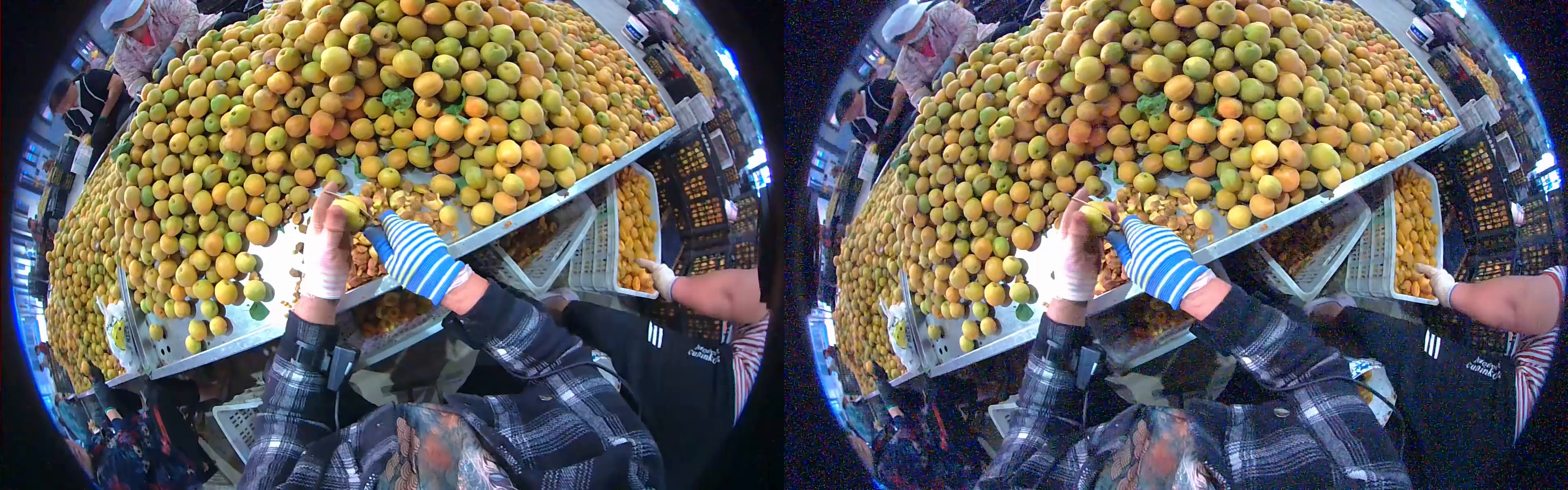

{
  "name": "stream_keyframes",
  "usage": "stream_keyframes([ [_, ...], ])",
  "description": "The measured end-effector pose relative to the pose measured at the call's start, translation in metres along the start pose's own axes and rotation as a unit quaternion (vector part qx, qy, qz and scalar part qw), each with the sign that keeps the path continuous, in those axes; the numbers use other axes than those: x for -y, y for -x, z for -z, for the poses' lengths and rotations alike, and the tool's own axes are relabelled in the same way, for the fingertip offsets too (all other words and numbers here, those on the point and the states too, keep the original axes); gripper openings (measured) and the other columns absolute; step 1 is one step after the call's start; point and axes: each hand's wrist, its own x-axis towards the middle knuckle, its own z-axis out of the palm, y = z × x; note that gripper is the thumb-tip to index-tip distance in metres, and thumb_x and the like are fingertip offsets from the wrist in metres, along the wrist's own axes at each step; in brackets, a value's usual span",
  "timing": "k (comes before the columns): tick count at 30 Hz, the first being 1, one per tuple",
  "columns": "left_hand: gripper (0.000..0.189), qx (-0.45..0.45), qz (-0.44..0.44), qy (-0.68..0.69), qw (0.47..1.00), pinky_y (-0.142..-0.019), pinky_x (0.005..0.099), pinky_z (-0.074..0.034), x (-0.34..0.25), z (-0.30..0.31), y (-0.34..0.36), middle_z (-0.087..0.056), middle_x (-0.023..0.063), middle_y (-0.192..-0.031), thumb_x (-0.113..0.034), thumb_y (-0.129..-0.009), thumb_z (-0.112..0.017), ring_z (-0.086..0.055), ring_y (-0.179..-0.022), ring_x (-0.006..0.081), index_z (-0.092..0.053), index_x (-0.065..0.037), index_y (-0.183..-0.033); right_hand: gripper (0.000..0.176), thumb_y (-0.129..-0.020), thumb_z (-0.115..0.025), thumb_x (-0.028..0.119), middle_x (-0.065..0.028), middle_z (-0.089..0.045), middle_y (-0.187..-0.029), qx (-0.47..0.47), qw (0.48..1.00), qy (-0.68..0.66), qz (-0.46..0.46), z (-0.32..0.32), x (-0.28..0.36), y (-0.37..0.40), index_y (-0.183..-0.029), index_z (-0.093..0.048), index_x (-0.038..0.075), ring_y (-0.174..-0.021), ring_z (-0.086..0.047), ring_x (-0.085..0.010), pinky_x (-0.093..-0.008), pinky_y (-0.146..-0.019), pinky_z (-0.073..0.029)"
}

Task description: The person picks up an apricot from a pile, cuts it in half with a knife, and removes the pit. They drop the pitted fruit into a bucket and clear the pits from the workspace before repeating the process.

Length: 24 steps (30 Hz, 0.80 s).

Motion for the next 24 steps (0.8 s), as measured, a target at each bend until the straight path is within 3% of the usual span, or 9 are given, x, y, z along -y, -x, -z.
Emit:
stream_keyframes([
  [5, 0.069, -0.018, 0.165, 0.298, 0.94, -0.096, 0.0338, -0.044, 0.005, -0.009, 0.0, -0.059, 0.0164, -0.121, -0.056, -0.089, -0.052, -0.057, -0.108, 0.0225, -0.05, 0.004, -0.123, 0.036, -0.092, -0.052, 0.026, -0.024, -0.062, -0.072, 0.031, 0.998, 0.015, -0.055, 0.007, 0.007, -0.007, -0.113, -0.055, -0.003, -0.065, -0.061, -0.0402, -0.0492, -0.057, -0.047],
  [9, 0.06, -0.014, 0.126, 0.237, 0.963, -0.1, 0.0345, -0.041, -0.004, -0.003, 0.001, -0.06, 0.0155, -0.119, -0.046, -0.089, -0.059, -0.056, -0.11, 0.023, -0.05, 0.004, -0.122, 0.034, -0.093, -0.049, 0.035, -0.0228, -0.063, -0.068, 0.039, 0.997, 0.033, -0.06, 0.003, 0.001, -0.006, -0.1, -0.053, 0.002, -0.065, -0.063, -0.0409, -0.0524, -0.059, -0.049],
  [11, 0.054, 0.022, 0.03, -0.04, 0.998, -0.101, 0.0343, -0.04, -0.016, 0.0, -0.003, -0.06, 0.0147, -0.117, -0.031, -0.088, -0.063, -0.056, -0.11, 0.0223, -0.046, 0.005, -0.125, 0.033, -0.093, -0.049, 0.035, -0.0232, -0.062, -0.068, 0.049, 0.996, 0.044, -0.061, 0.002, 0.001, -0.004, -0.098, -0.054, 0.002, -0.066, -0.062, -0.0413, -0.0523, -0.06, -0.049],
  [12, 0.047, 0.008, 0.037, -0.098, 0.994, -0.094, 0.0277, -0.044, -0.021, -0.003, -0.002, -0.06, 0.0128, -0.117, -0.007, -0.083, -0.063, -0.056, -0.107, 0.0169, -0.046, 0.005, -0.125, 0.032, -0.093, -0.05, 0.033, -0.0235, -0.062, -0.068, 0.06, 0.995, 0.052, -0.054, -0.001, -0.004, -0.005, -0.097, -0.055, 0.002, -0.067, -0.062, -0.0414, -0.052, -0.061, -0.049],
  [17, 0.054, -0.021, 0.013, -0.042, 0.999, -0.097, 0.0321, -0.043, 0.009, 0.011, -0.001, -0.059, 0.0131, -0.119, -0.029, -0.086, -0.065, -0.056, -0.109, 0.0197, -0.047, 0.002, -0.125, 0.032, -0.093, -0.05, 0.032, -0.0236, -0.062, -0.068, 0.053, 0.997, 0.027, -0.039, -0.007, -0.009, -0.005, -0.099, -0.056, 0.002, -0.067, -0.062, -0.0407, -0.0517, -0.061, -0.048],
  [19, 0.059, -0.109, 0.178, 0.225, 0.952, -0.095, 0.0318, -0.045, 0.013, 0.014, 0.0, -0.06, 0.013, -0.118, -0.045, -0.086, -0.063, -0.058, -0.106, 0.0205, -0.05, 0.0, -0.122, 0.033, -0.093, -0.05, 0.033, -0.0233, -0.062, -0.069, 0.036, 0.997, 0.051, -0.045, -0.007, -0.008, -0.007, -0.103, -0.055, 0.002, -0.067, -0.063, -0.0401, -0.0513, -0.061, -0.049],
  [20, 0.064, -0.046, 0.193, 0.251, 0.947, -0.093, 0.0324, -0.046, 0.011, 0.013, 0.0, -0.061, 0.0129, -0.116, -0.055, -0.087, -0.057, -0.059, -0.103, 0.0207, -0.053, -0.001, -0.12, 0.034, -0.093, -0.049, 0.033, -0.0224, -0.063, -0.069, 0.009, 0.999, 0.04, -0.027, -0.005, -0.007, -0.007, -0.107, -0.054, 0.002, -0.065, -0.063, -0.0394, -0.0511, -0.06, -0.049],
  [23, 0.06, -0.026, 0.187, 0.258, 0.947, -0.082, 0.0279, -0.049, 0.014, 0.001, 0.0, -0.06, 0.0079, -0.111, -0.052, -0.087, -0.059, -0.058, -0.099, 0.0172, -0.051, -0.003, -0.121, 0.031, -0.092, -0.052, 0.032, -0.0213, -0.062, -0.067, 0.035, 0.996, 0.075, -0.032, -0.002, -0.005, -0.009, -0.102, -0.056, 0.002, -0.063, -0.062, -0.0394, -0.0494, -0.057, -0.047],
  [24, 0.053, -0.037, 0.182, 0.267, 0.946, -0.082, 0.029, -0.05, 0.019, 0.006, -0.001, -0.06, 0.0098, -0.112, -0.04, -0.089, -0.061, -0.057, -0.1, 0.0174, -0.05, -0.001, -0.122, 0.031, -0.093, -0.051, 0.032, -0.0211, -0.062, -0.066, 0.042, 0.996, 0.069, -0.037, -0.002, -0.002, -0.007, -0.101, -0.055, 0.002, -0.063, -0.062, -0.0392, -0.0494, -0.057, -0.048],
])
